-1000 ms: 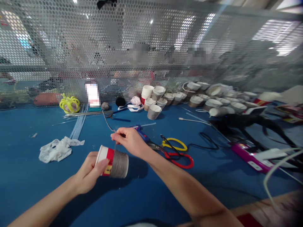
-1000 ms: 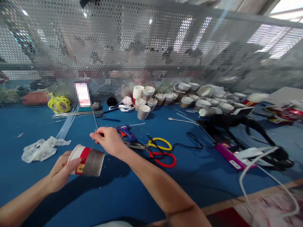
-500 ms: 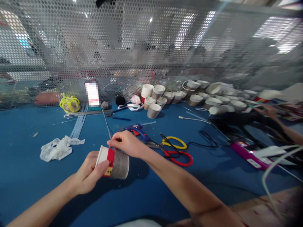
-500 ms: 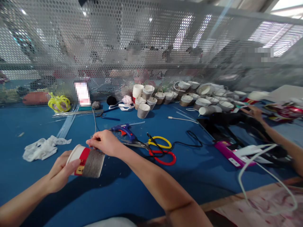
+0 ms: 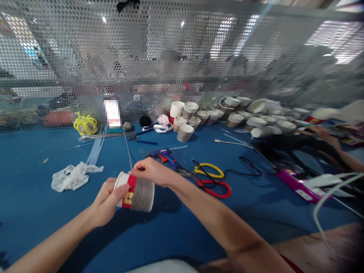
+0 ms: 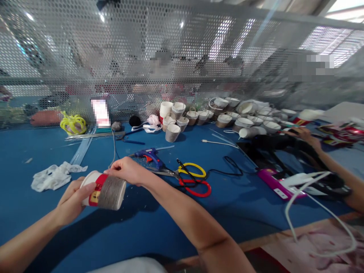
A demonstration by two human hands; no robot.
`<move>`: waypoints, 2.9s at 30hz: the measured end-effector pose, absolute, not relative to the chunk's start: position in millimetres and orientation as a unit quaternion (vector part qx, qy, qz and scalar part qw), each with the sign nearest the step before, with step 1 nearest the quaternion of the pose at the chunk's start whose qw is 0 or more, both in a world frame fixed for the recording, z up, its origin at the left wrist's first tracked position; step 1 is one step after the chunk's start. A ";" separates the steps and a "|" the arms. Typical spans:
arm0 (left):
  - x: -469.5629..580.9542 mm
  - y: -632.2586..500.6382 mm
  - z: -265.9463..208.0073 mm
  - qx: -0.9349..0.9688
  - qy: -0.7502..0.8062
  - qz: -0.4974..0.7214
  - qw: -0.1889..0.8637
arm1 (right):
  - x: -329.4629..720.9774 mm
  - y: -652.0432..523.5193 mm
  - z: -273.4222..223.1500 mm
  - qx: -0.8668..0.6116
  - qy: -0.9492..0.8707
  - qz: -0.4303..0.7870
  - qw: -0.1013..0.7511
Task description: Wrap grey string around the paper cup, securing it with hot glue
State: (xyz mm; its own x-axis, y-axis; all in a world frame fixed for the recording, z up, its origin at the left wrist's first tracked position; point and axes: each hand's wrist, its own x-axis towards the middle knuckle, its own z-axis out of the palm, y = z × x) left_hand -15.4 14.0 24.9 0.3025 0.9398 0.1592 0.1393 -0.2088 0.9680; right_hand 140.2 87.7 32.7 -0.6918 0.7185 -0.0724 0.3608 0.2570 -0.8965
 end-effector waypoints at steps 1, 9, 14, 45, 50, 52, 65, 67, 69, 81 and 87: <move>-15.9 13.7 23.8 0.641 0.415 0.424 0.487 | 140.2 87.8 30.7 -0.351 -0.767 0.508 0.174; -14.7 11.7 28.1 0.628 0.411 0.433 0.500 | 138.7 86.8 26.2 -0.354 -0.745 0.540 0.166; -13.8 9.9 31.1 0.685 0.392 0.425 0.443 | 139.1 84.0 30.6 -0.342 -0.743 0.550 0.170; -10.3 23.6 -7.8 0.420 0.453 0.417 0.667 | 158.9 36.0 12.5 -0.407 -0.814 0.342 0.234; -4.8 17.9 -10.7 0.421 0.492 0.411 0.642 | 156.3 29.3 3.6 -0.391 -0.842 0.290 0.233; -3.8 16.4 -9.5 0.426 0.505 0.407 0.631 | 155.7 27.7 2.9 -0.373 -0.853 0.282 0.230; -2.6 11.1 -12.5 0.487 0.506 0.394 0.593 | 152.4 25.7 4.6 -0.269 -0.870 0.295 0.290; -3.0 10.7 -12.8 0.474 0.510 0.395 0.599 | 156.3 33.3 11.5 -0.307 -0.855 0.296 0.294; -3.1 10.6 -11.8 0.462 0.516 0.396 0.603 | 164.8 48.2 19.6 -0.409 -0.822 0.270 0.289; -2.1 9.3 -5.8 0.480 0.532 0.399 0.573 | 204.7 135.1 -4.0 -0.653 -0.718 0.181 0.161; -6.5 11.9 -4.4 0.508 0.532 0.392 0.553 | 202.3 122.0 15.4 -0.651 -0.691 0.218 0.225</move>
State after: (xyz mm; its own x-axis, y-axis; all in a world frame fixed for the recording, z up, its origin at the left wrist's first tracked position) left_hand -6.5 11.9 -4.4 0.1270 0.9735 -0.1900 0.1057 0.1772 0.9785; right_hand 202.3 122.0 15.4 -0.0509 0.9983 0.0280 0.8018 0.0575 -0.5948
